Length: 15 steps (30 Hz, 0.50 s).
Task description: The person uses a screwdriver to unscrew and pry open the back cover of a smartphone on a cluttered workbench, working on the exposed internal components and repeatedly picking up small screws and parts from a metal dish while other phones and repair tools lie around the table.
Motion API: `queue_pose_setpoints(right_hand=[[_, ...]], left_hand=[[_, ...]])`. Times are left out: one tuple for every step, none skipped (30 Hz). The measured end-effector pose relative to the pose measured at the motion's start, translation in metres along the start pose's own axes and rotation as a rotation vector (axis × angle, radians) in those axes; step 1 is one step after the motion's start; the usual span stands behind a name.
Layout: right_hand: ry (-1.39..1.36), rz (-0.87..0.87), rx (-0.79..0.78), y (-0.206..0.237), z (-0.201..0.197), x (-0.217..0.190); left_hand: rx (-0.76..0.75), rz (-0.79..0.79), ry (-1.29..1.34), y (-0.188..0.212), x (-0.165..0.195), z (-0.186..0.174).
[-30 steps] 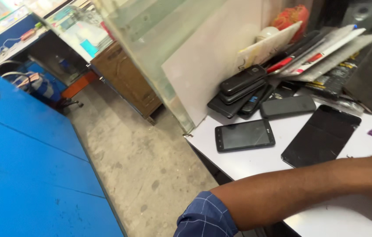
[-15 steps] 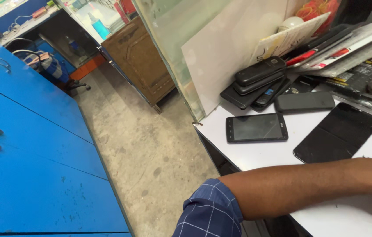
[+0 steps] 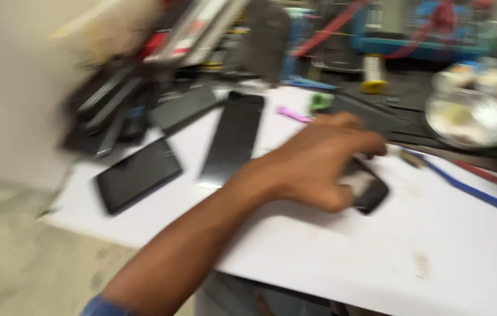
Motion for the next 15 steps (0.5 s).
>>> queue_pose_setpoints(right_hand=[[-0.045, -0.012, 0.023, -0.002, -0.006, -0.001], [-0.109, -0.007, 0.002, -0.002, -0.012, -0.002], [-0.172, -0.007, -0.011, -0.004, -0.020, -0.004], [-0.260, 0.025, -0.032, -0.001, -0.021, -0.008], [-0.247, -0.007, -0.048, -0.001, -0.025, -0.014], [-0.234, -0.043, -0.064, -0.002, -0.028, -0.020], [-0.225, -0.079, -0.083, -0.004, -0.031, -0.025], [-0.225, -0.083, -0.096, -0.006, -0.039, -0.026], [-0.222, -0.089, -0.112, -0.008, -0.039, -0.029], [-0.220, -0.094, -0.129, -0.009, -0.040, -0.030], [-0.205, -0.069, -0.149, -0.011, -0.039, -0.029], [-0.191, -0.046, -0.171, -0.012, -0.037, -0.027], [-0.177, -0.024, -0.193, -0.014, -0.035, -0.025], [-0.170, -0.070, -0.187, -0.016, -0.036, -0.026], [-0.165, -0.116, -0.182, -0.018, -0.036, -0.028]], left_hand=[[0.038, 0.002, -0.020, -0.001, 0.008, -0.010], [0.037, 0.003, -0.060, -0.002, 0.014, -0.017], [0.038, 0.004, -0.109, -0.006, 0.018, -0.024], [0.004, -0.048, -0.141, -0.008, 0.019, -0.028], [-0.030, -0.102, -0.179, -0.009, 0.020, -0.031], [-0.060, -0.155, -0.220, -0.010, 0.019, -0.033], [-0.071, -0.157, -0.221, -0.012, 0.019, -0.033], [-0.084, -0.162, -0.225, -0.015, 0.026, -0.032], [-0.095, -0.167, -0.227, -0.015, 0.025, -0.031], [-0.096, -0.172, -0.218, -0.016, 0.026, -0.030], [-0.096, -0.177, -0.210, -0.016, 0.026, -0.029], [-0.093, -0.182, -0.202, -0.018, 0.026, -0.028], [-0.066, -0.160, -0.195, -0.019, 0.027, -0.031], [-0.038, -0.140, -0.189, -0.019, 0.028, -0.033], [-0.010, -0.121, -0.184, -0.020, 0.028, -0.034]])
Point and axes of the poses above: each hand's wrist, its own y-axis away from the middle knuckle, its own z-axis out of the palm, x = y × z, the point moved 6 cm from there along -y, towards the middle knuckle, and after that the axes turned 10 degrees about x, right-handed, at the moved point
